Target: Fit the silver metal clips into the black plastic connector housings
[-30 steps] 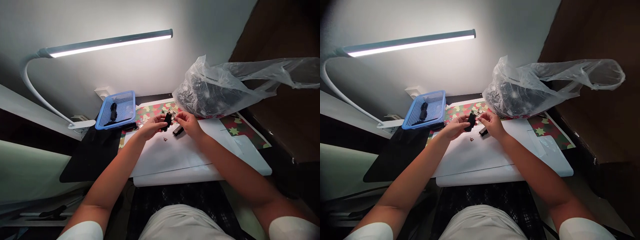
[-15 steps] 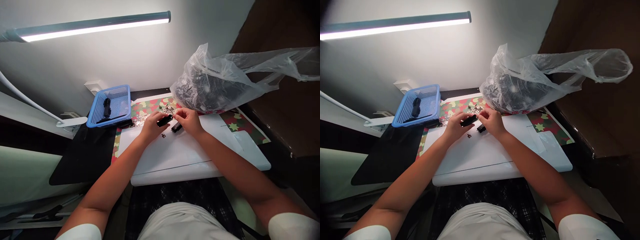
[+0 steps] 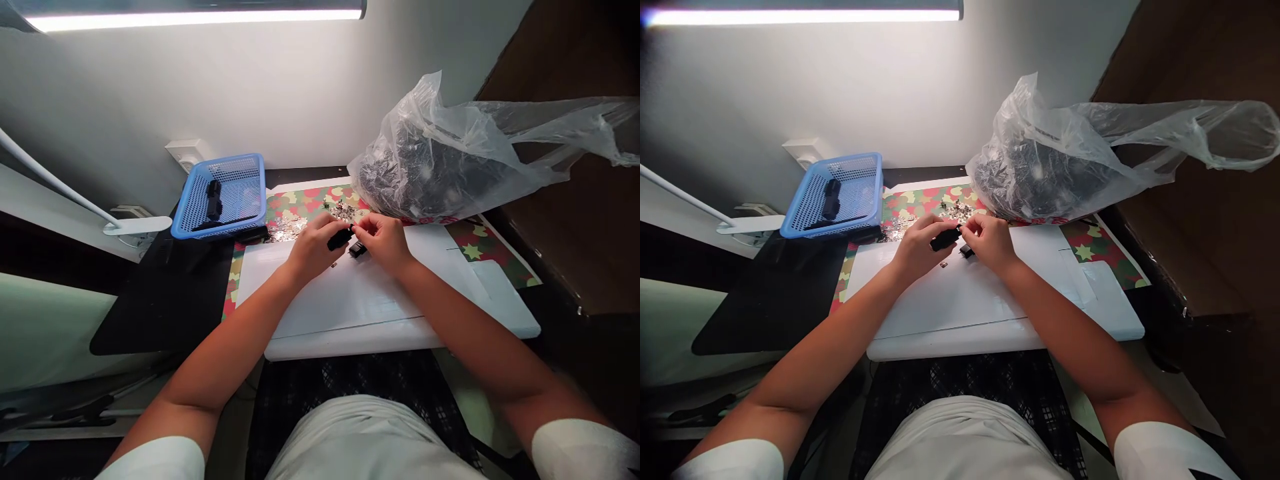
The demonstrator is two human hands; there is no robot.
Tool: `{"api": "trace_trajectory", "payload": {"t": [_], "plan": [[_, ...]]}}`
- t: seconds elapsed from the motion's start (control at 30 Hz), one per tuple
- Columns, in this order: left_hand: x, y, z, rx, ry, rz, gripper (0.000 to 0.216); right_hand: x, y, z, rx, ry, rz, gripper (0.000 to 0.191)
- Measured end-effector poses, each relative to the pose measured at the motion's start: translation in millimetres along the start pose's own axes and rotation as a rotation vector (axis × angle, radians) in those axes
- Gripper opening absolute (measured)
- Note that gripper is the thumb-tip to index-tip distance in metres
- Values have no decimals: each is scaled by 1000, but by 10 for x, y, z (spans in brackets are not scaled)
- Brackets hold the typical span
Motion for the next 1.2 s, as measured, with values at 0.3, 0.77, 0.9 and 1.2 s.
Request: {"api": "trace_trajectory", "payload": {"t": [0.3,0.77,0.9,1.2], "plan": [[73,4,10,-6,-43,-11,34,36,-60,8,-23,-30,50,17],[331,101,17,68,-298,535,33,255,27,11,154,-315,36,21],[422,169,41,152,-409,737,35,355,21,47,193,-427,74,30],[460,313,109,273,-557,1036,36,594,-43,209,154,-734,-47,28]]}}
Point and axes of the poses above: each hand's wrist, its own z-axis away from the middle knuckle, its own y-axis out of the palm, x = y × z, the point moved 10 cm from there along -z, towards the middle knuckle
